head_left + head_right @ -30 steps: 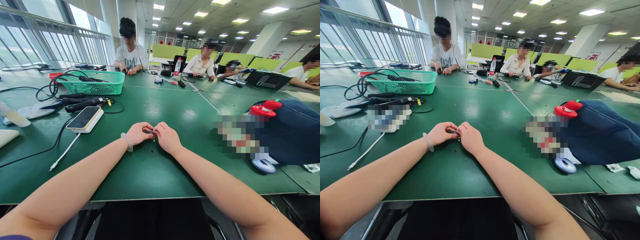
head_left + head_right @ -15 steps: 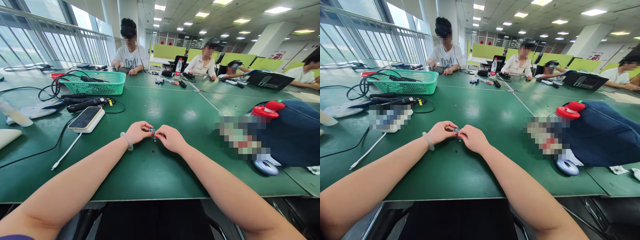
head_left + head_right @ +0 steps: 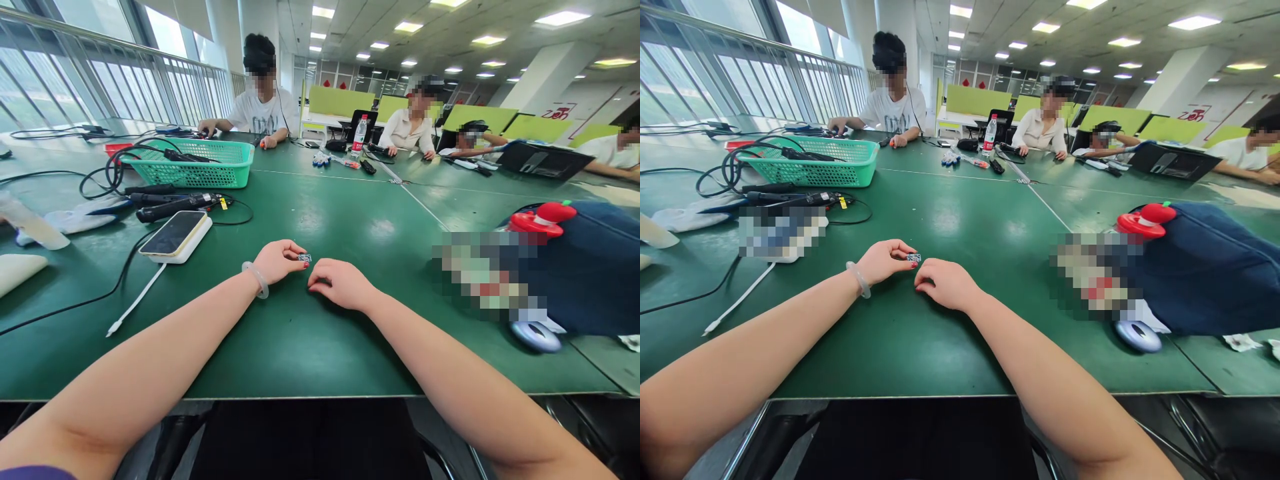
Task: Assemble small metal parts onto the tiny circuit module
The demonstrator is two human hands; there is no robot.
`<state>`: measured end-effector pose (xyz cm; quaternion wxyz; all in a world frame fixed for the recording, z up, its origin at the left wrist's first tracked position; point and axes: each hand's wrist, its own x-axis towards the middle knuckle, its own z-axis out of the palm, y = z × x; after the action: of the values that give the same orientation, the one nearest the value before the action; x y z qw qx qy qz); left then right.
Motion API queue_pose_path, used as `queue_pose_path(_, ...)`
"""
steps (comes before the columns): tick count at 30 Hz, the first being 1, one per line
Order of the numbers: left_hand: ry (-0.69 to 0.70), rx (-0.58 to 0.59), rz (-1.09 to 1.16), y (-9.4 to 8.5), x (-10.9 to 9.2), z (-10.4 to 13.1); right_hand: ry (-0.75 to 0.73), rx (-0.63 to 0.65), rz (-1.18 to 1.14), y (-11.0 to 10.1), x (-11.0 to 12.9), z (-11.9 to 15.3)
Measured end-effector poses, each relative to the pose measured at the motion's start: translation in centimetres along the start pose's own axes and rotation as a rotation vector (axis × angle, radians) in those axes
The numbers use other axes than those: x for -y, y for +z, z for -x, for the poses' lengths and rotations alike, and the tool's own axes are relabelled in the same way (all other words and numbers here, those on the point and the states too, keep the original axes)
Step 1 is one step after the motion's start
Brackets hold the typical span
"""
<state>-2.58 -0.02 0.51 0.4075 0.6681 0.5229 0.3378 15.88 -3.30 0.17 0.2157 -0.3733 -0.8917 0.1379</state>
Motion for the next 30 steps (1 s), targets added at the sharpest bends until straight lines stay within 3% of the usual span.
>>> queue_pose_path(4,0.039,0.026,0.039,0.1,0.2,-0.1,0.116,-0.288,-0.006,-0.2,-0.6,-0.1)
queue_pose_path(8,0.066,0.073,0.131,0.5,0.2,0.0,0.123,-0.395,-0.007,-0.3,-0.6,-0.1)
queue_pose_path(21,-0.077,0.147,0.545,0.7,-0.9,0.5,0.092,-0.462,-0.034,0.0,-0.4,0.0)
queue_pose_path(27,-0.092,0.1,0.54,0.6,-0.6,0.3,0.147,-0.448,-0.069,-0.5,-0.9,0.1)
queue_pose_path(30,-0.096,0.068,0.524,0.6,-0.5,0.2,0.241,-0.351,-0.032,-0.4,-1.2,0.0)
